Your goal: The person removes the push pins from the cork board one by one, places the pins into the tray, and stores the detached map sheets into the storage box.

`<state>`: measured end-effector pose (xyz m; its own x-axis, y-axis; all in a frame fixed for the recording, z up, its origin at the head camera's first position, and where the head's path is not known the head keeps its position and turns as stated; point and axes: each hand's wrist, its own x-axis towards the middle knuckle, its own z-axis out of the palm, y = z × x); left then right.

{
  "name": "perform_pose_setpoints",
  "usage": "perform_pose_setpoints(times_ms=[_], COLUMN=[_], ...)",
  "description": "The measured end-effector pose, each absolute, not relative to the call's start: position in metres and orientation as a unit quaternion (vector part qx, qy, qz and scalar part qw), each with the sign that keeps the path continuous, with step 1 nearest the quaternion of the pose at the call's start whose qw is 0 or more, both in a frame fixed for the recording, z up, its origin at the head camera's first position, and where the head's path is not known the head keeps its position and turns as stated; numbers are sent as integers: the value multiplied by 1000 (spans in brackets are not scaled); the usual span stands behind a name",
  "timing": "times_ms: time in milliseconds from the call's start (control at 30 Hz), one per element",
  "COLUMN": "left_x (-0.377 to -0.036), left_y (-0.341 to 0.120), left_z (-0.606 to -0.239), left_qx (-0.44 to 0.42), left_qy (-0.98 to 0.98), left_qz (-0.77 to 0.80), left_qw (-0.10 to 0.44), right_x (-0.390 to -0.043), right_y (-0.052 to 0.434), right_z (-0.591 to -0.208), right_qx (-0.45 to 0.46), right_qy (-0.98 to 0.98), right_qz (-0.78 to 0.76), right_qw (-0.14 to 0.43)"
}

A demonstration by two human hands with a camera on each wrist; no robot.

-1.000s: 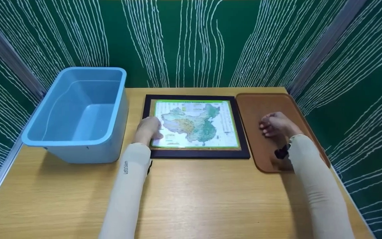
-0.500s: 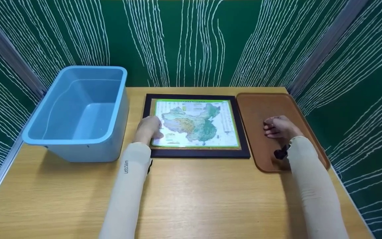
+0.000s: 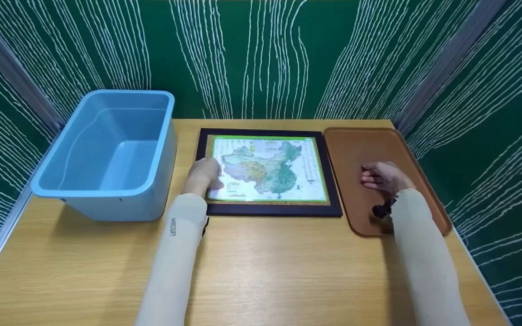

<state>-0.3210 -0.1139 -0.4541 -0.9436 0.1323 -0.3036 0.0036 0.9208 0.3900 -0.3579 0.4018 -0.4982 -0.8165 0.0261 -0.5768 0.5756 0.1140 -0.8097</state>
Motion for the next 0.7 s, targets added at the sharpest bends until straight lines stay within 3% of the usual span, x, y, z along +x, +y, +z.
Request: perform_pose_setpoints(times_ms=[700], left_x=[-323], left_y=[-116], left_z=[-454], left_qx=[48], left_qy=[971], left_qz=[166], left_qw=[167], right_x=[-355], right_y=[401], right_z=[-501], right_qx=[206], right_qy=[721], right_qz=[-628], right_qw=[208])
